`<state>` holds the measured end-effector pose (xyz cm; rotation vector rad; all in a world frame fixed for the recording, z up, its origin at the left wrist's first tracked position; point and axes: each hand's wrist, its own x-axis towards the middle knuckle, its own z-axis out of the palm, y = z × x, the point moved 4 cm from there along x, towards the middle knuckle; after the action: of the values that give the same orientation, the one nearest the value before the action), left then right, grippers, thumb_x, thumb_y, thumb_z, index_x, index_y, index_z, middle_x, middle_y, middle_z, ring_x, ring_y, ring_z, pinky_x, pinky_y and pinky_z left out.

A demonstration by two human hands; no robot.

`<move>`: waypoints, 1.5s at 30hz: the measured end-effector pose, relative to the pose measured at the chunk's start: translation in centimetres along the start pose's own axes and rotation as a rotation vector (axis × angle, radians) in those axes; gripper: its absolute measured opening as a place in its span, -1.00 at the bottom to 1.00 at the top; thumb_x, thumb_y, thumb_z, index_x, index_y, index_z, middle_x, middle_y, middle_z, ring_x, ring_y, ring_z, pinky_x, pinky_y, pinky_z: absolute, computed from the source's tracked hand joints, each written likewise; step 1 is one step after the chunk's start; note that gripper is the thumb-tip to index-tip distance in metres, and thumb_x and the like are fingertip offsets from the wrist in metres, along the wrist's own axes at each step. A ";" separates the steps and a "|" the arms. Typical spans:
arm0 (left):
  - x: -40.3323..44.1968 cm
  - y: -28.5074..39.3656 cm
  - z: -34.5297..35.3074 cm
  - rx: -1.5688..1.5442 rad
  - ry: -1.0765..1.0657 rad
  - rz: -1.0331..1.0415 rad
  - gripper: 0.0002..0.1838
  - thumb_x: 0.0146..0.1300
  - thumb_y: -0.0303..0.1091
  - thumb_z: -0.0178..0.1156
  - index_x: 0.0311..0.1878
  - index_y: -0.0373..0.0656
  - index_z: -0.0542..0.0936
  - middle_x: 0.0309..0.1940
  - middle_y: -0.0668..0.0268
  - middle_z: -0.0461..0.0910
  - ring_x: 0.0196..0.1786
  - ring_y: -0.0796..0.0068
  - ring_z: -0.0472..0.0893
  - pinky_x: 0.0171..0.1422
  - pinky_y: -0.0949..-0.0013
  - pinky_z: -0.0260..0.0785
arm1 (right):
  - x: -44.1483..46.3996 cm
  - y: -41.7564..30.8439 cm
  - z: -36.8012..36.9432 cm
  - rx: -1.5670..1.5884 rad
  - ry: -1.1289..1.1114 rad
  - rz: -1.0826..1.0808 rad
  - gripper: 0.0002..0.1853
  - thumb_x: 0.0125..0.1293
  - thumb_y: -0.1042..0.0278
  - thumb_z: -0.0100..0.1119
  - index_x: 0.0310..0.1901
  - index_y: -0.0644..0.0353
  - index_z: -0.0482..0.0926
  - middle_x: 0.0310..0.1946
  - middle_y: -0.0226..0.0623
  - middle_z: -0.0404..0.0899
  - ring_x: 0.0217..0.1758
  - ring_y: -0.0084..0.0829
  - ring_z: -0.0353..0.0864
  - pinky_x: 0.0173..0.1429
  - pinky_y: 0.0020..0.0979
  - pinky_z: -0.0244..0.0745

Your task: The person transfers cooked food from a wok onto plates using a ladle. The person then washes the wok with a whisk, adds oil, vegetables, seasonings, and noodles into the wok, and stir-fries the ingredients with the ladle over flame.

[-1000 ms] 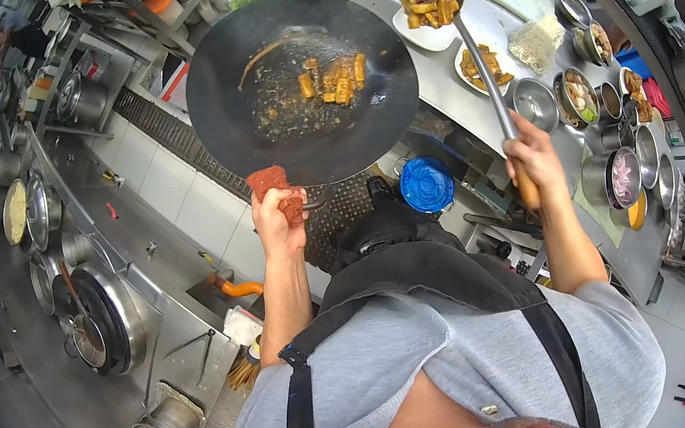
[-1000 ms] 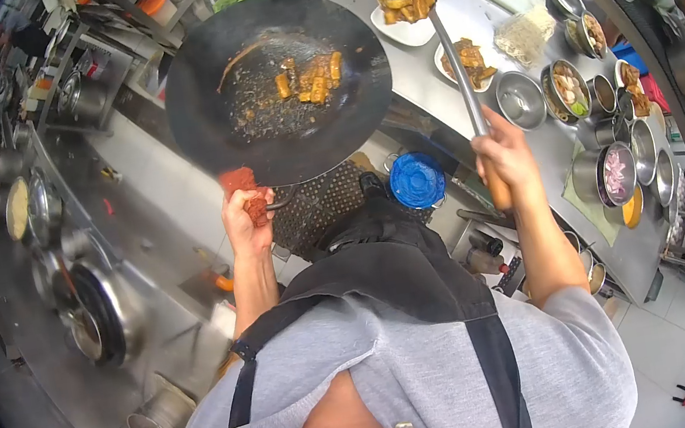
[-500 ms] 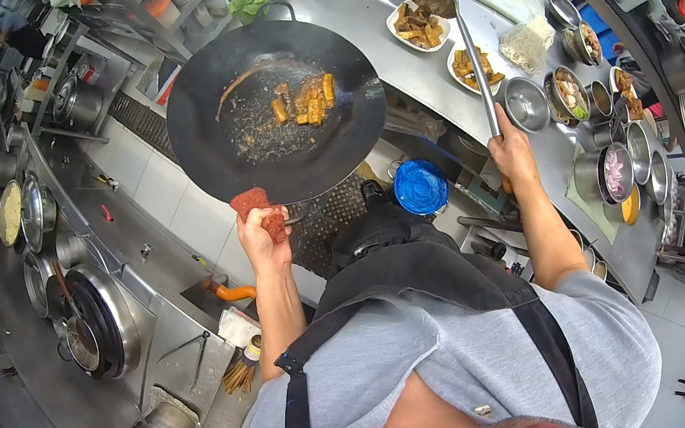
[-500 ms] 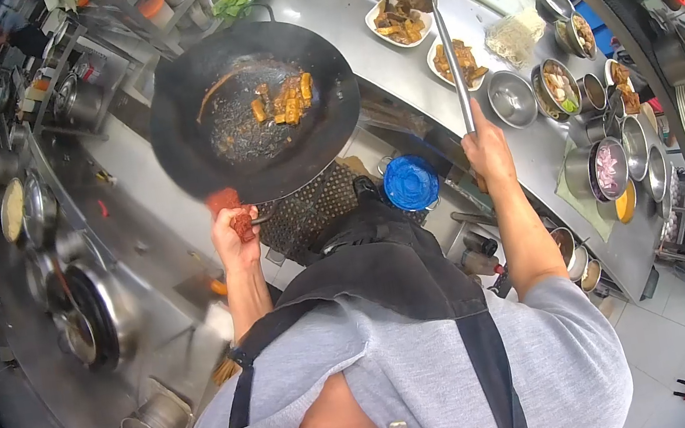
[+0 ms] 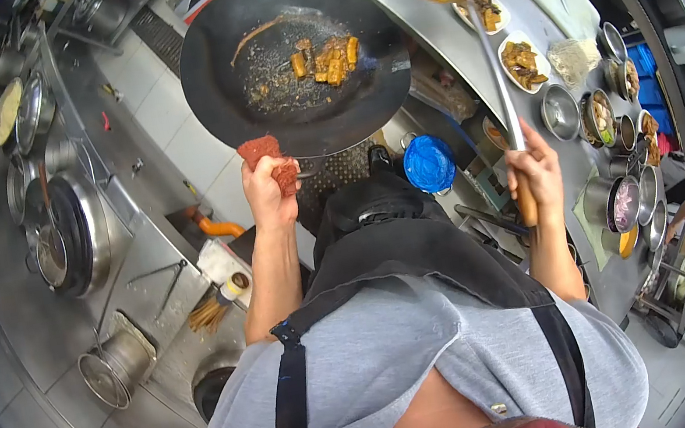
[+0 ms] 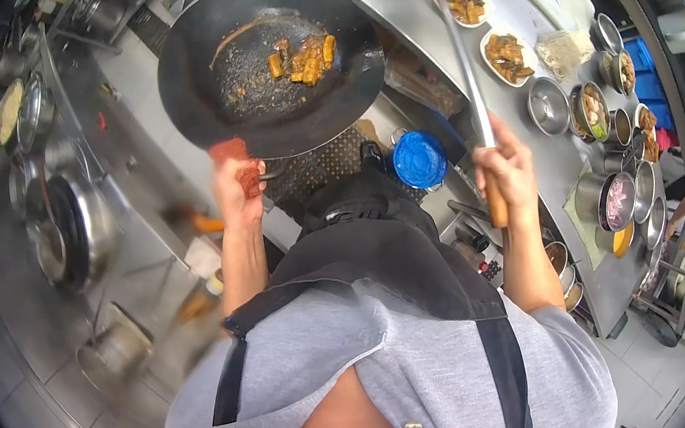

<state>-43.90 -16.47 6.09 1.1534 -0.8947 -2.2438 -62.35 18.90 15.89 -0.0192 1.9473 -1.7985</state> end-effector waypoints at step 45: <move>3.1 -1.4 1.4 -0.097 -0.156 -0.044 -0.59 -0.04 -0.49 0.09 -0.03 -0.17 0.40 -0.44 0.25 0.45 -0.55 0.31 0.54 -0.70 0.42 0.27 | 5.3 0.1 -7.2 -1.099 0.228 -0.318 -0.27 0.04 0.55 0.10 0.36 0.11 0.31 -0.30 0.14 0.57 -0.28 0.07 0.60 -0.06 -0.14 0.47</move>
<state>-46.93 -17.07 3.99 0.9748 -0.8157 -2.4115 -69.52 23.90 14.14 -0.5202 2.9753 -0.6707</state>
